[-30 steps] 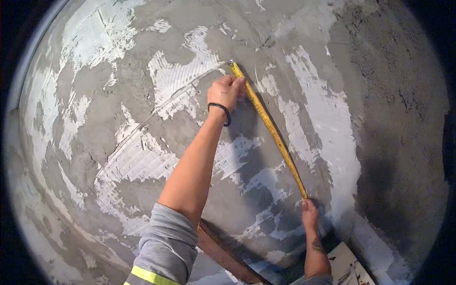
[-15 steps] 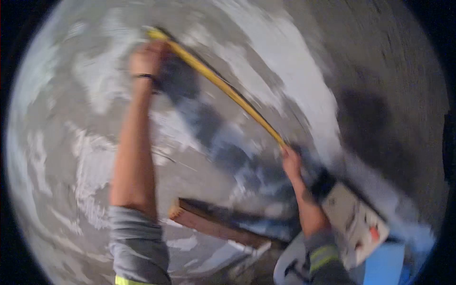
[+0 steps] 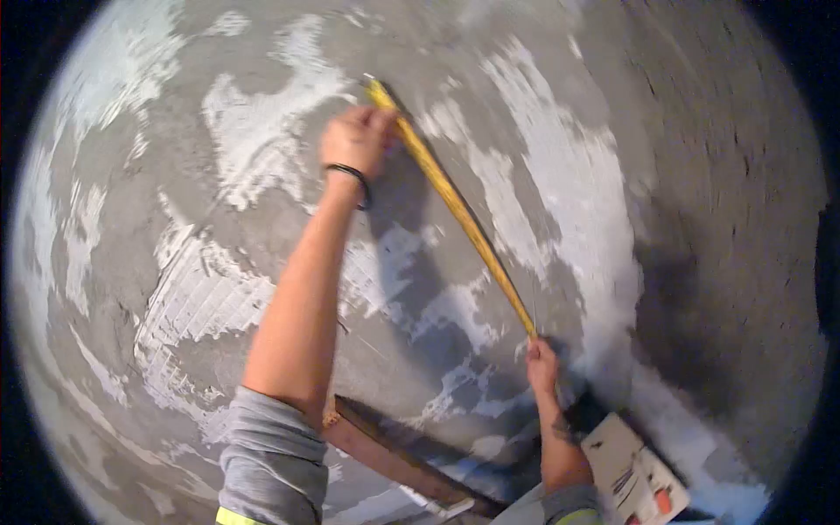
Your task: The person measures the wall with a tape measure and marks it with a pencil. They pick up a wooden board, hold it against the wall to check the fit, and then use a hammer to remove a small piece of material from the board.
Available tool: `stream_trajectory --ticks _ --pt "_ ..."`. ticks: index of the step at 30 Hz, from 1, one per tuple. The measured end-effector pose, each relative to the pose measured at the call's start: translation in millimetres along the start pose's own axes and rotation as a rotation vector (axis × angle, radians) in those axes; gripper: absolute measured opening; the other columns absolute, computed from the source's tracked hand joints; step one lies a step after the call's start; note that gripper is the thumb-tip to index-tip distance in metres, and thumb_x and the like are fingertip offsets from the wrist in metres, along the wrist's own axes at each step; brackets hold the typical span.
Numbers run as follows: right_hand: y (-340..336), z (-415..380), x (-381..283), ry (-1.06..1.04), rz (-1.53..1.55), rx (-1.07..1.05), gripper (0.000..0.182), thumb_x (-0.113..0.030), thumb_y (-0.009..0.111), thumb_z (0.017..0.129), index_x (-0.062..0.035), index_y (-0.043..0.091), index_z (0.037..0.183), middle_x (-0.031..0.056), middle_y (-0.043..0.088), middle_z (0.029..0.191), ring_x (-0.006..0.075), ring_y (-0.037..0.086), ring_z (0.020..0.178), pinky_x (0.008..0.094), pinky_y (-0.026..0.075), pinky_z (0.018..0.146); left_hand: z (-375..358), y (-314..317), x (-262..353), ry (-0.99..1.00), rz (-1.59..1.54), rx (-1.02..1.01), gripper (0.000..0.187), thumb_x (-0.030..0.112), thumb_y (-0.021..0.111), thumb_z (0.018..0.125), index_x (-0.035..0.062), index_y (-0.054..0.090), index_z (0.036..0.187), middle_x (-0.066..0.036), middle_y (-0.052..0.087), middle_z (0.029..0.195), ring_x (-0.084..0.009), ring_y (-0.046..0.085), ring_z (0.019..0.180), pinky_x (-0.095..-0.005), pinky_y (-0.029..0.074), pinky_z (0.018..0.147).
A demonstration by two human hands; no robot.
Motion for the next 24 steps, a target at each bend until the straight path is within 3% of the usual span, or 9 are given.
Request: stream_trajectory --ticks 1,5,8,13,15,19,21,22,24 --pt "-1 2 2 0.010 -0.056 -0.029 0.015 -0.014 0.059 0.088 -0.0063 0.066 0.098 0.0068 0.058 0.072 0.0114 0.054 0.066 0.0301 0.049 0.065 -4 -3 7 -0.038 -0.008 -0.025 0.030 0.035 0.062 0.087 0.0059 0.070 0.082 -0.005 0.069 0.071 -0.0127 0.064 0.063 -0.0284 0.049 0.059" --pt "-2 4 4 0.057 0.199 -0.059 0.014 -0.015 0.062 0.088 -0.0066 0.067 0.097 0.0023 0.059 0.075 0.0108 0.055 0.069 0.0295 0.053 0.063 -7 -3 7 -0.048 -0.005 0.018 0.036 0.040 0.060 0.086 0.0081 0.067 0.071 -0.007 0.067 0.068 -0.0201 0.065 0.063 -0.0339 0.050 0.060" --pt "-3 9 9 0.079 0.295 -0.118 0.013 -0.015 0.063 0.088 -0.0063 0.067 0.096 0.0013 0.060 0.079 0.0119 0.057 0.071 0.0302 0.054 0.061 -6 -3 4 -0.007 0.076 0.048 0.035 0.040 0.059 0.086 0.0092 0.066 0.070 -0.008 0.066 0.067 -0.0254 0.065 0.064 -0.0374 0.049 0.060" --pt "11 18 41 0.014 0.309 -0.131 0.013 -0.015 0.061 0.090 -0.0043 0.066 0.096 0.0016 0.060 0.085 0.0121 0.057 0.073 0.0309 0.054 0.061 -8 -5 5 -0.027 0.023 0.035 0.034 0.039 0.058 0.087 0.0089 0.067 0.073 -0.007 0.066 0.066 -0.0238 0.064 0.062 -0.0368 0.049 0.060" --pt "21 24 59 0.323 0.924 -0.237 0.012 -0.001 0.062 0.082 -0.0072 0.064 0.092 -0.0027 0.051 0.075 0.0070 0.047 0.067 0.0248 0.043 0.057 -7 -3 2 -0.008 -0.001 0.058 0.034 0.039 0.058 0.087 0.0091 0.067 0.074 -0.007 0.065 0.065 -0.0236 0.064 0.062 -0.0366 0.049 0.060" --pt "16 13 41 0.148 0.682 -0.124 0.014 0.001 0.062 0.078 -0.0081 0.063 0.089 -0.0047 0.047 0.071 0.0065 0.043 0.063 0.0240 0.043 0.057 -9 -8 6 -0.060 -0.048 0.022 0.032 0.038 0.059 0.087 0.0093 0.068 0.075 -0.007 0.065 0.064 -0.0243 0.064 0.062 -0.0371 0.049 0.059" --pt "20 16 57 0.146 0.919 -0.242 0.009 -0.010 0.058 0.091 -0.0052 0.063 0.095 0.0012 0.060 0.087 0.0106 0.056 0.073 0.0303 0.053 0.058 -11 -10 10 -0.081 -0.046 0.000 0.033 0.038 0.059 0.087 0.0090 0.067 0.074 -0.007 0.065 0.064 -0.0244 0.064 0.061 -0.0373 0.048 0.059" --pt "15 13 39 0.151 0.922 -0.239 0.009 -0.010 0.058 0.091 -0.0052 0.063 0.095 0.0012 0.060 0.087 0.0106 0.056 0.073 0.0303 0.053 0.058 -10 -10 11 -0.072 -0.042 0.012 0.033 0.038 0.060 0.087 0.0087 0.067 0.074 -0.007 0.065 0.064 -0.0242 0.064 0.061 -0.0372 0.048 0.059" --pt "3 6 12 0.211 0.431 -0.173 0.008 -0.009 0.057 0.091 -0.0056 0.063 0.095 0.0005 0.060 0.087 0.0103 0.056 0.073 0.0302 0.054 0.059 -10 -9 12 -0.063 -0.038 0.014 0.033 0.038 0.060 0.087 0.0085 0.066 0.073 -0.007 0.066 0.064 -0.0241 0.064 0.061 -0.0372 0.048 0.059"
Point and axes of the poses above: each hand's wrist, its own z-axis towards the middle knuckle, its own y-axis out of the palm, x = y × z, the point moved 2 cm from there along z, towards the middle knuckle
